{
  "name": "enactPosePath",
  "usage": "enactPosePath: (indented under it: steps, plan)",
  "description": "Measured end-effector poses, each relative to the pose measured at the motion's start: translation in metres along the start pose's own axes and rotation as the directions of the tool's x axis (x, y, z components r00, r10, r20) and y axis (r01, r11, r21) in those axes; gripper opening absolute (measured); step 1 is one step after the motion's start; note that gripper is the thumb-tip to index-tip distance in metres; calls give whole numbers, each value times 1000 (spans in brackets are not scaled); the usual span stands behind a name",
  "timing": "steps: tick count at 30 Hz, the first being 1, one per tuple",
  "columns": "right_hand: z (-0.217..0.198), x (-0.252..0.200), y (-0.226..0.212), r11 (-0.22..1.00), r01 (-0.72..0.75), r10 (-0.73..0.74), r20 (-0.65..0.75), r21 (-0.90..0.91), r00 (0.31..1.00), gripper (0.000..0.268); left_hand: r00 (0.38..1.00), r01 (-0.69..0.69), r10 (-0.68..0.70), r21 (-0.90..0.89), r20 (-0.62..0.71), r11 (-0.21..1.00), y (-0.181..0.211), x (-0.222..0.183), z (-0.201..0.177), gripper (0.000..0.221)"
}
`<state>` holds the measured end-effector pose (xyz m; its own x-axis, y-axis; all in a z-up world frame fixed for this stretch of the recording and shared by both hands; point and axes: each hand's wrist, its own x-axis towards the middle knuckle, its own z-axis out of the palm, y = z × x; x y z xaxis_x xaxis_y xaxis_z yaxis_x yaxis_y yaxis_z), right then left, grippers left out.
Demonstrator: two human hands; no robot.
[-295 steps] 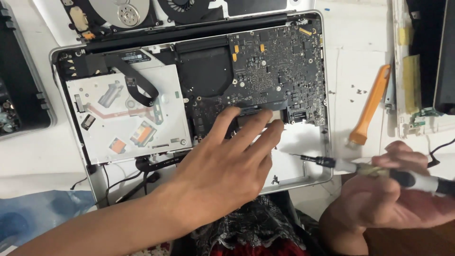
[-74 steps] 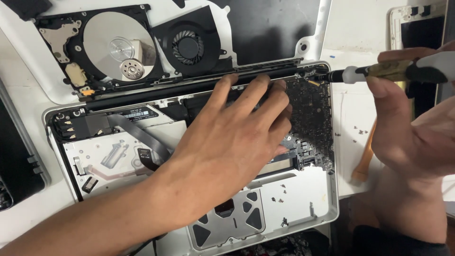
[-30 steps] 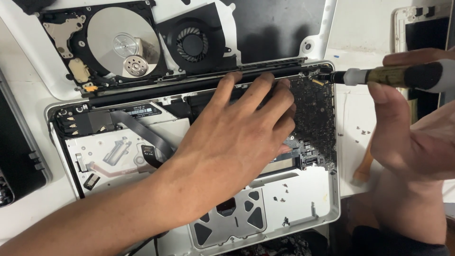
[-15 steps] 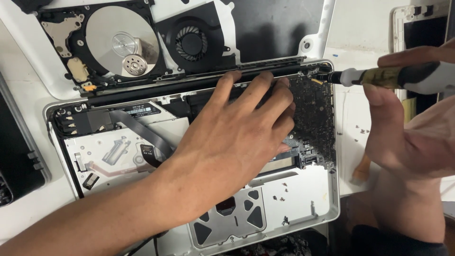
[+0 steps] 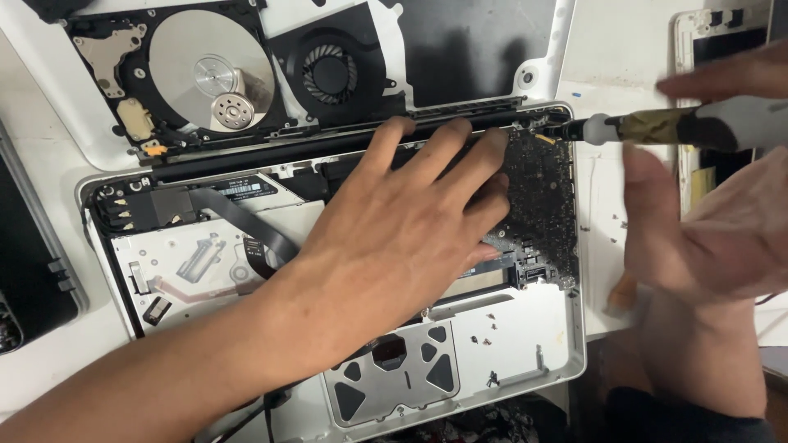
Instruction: Disassembling or assembling a laptop by using a precision screwdriver to remove or install screws on the motherboard and internal chassis.
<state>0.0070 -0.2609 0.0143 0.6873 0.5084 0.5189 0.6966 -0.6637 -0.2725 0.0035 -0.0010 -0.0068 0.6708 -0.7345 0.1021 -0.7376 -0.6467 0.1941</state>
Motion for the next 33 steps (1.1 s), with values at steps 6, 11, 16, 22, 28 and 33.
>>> enactPosePath:
  steps: [6,11,16,22,28,33]
  plan:
    - [7,7,12,990,136,-134,-50,41,990,31,1000,-2,2,17,-4,1000,0,0,2,47]
    - [10,14,0,985,73,-65,-60,155,996,28,999,-5,5,10,36,1000,0,0,1,50]
    - [6,13,4,991,118,-113,-82,57,990,42,999,-8,9,-14,40,1000,0,1,2,51]
    - [15,6,0,966,65,-5,-234,251,972,78,995,0,10,-96,102,995,1,-6,2,66]
    - [8,29,-17,962,228,-198,-193,149,961,56,999,-22,27,-130,44,991,0,-13,-1,60]
    - [3,22,15,951,308,-302,-234,-9,924,60,993,-14,31,-149,111,989,0,-11,-8,60]
